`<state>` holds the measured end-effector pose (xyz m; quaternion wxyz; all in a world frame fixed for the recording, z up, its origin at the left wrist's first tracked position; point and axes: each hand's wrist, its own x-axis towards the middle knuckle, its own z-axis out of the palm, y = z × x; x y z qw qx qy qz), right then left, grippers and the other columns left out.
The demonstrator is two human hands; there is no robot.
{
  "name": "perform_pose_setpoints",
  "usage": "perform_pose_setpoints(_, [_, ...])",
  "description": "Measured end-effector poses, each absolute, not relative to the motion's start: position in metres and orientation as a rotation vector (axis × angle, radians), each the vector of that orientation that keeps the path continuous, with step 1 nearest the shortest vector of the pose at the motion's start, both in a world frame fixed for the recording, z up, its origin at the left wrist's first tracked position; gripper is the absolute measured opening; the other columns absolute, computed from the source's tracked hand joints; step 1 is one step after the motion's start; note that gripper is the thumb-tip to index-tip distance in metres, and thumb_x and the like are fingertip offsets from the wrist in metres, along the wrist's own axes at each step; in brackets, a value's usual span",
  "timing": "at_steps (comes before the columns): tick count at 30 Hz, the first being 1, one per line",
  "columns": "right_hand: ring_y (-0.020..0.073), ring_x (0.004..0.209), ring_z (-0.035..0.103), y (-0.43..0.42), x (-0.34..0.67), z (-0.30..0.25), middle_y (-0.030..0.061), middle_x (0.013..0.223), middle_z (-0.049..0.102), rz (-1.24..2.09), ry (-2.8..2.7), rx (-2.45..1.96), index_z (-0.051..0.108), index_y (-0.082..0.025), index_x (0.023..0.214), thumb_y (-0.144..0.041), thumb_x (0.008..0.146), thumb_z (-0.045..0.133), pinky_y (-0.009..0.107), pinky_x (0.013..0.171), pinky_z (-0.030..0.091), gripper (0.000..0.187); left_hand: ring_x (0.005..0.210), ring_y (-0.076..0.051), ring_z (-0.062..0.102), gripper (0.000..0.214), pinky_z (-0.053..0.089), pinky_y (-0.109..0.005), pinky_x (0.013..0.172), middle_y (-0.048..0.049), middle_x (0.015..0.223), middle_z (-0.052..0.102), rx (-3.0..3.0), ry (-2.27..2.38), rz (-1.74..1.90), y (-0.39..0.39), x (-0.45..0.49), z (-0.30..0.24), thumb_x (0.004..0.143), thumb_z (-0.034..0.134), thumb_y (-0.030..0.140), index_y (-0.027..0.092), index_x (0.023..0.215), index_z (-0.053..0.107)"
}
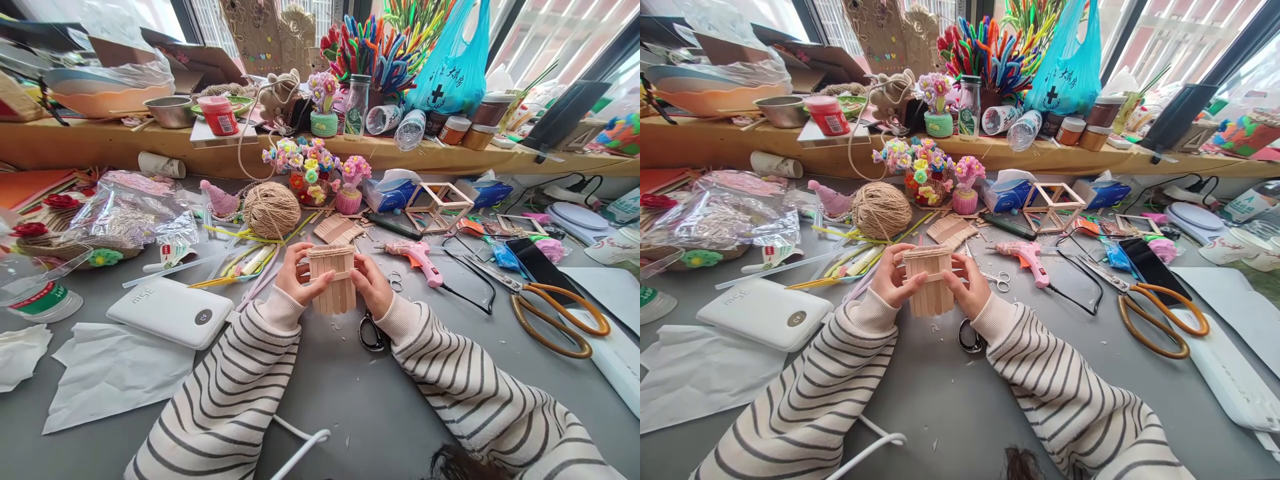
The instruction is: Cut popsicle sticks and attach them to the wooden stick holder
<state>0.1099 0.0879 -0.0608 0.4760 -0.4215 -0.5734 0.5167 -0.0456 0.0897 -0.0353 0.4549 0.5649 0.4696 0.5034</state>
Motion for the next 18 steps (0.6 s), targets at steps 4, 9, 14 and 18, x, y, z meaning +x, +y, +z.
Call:
perform_pose_setpoints(4, [0.0238, 0.101, 0.053, 0.0886, 0.1099, -0.0607, 0.0095, 0.108, 0.054, 1.247, -1.408, -1.029, 0.043, -0.021, 0.108, -0.056, 0.072, 0.05, 0.04, 0.084, 0.043, 0.051, 0.072, -0.017, 0.061, 0.059, 0.051, -0.029, 0.062, -0.0075, 0.1, 0.054, 1.408, 1.165, 1.255, 0.0895, -0.0451, -0.0348, 0.053, 0.069, 0.04, 0.02, 0.099, 0.038])
perform_pose_setpoints(9, [0.024, 0.101, 0.053, 0.0883, 0.1096, -0.0607, 0.0091, 0.11, 0.054, 1.233, -1.412, -1.026, 0.043, -0.021, 0.109, -0.054, 0.072, 0.051, 0.04, 0.083, 0.043, 0.05, 0.069, -0.015, 0.061, 0.057, 0.051, -0.028, 0.059, -0.0066, 0.099, 0.054, 1.408, 1.169, 1.27, 0.09, -0.0444, -0.036, 0.054, 0.068, 0.04, 0.02, 0.098, 0.038])
perform_pose_setpoints(14, [0.0244, 0.101, 0.053, 0.0885, 0.11, -0.0616, 0.0087, 0.112, 0.053, 1.243, -1.408, -1.041, 0.044, -0.022, 0.109, -0.052, 0.071, 0.052, 0.038, 0.081, 0.044, 0.049, 0.068, -0.014, 0.061, 0.056, 0.051, -0.027, 0.058, -0.0065, 0.099, 0.053, 1.406, 1.172, 1.268, 0.0901, -0.0445, -0.0365, 0.055, 0.067, 0.04, 0.021, 0.098, 0.038])
perform_pose_setpoints(18, [0.0242, 0.1, 0.053, 0.089, 0.1106, -0.0621, 0.009, 0.111, 0.054, 1.259, -1.407, -1.038, 0.044, -0.021, 0.109, -0.051, 0.072, 0.052, 0.038, 0.08, 0.045, 0.048, 0.069, -0.014, 0.061, 0.056, 0.051, -0.027, 0.059, -0.0065, 0.099, 0.053, 1.406, 1.168, 1.268, 0.0902, -0.0447, -0.0368, 0.055, 0.067, 0.039, 0.02, 0.099, 0.038])
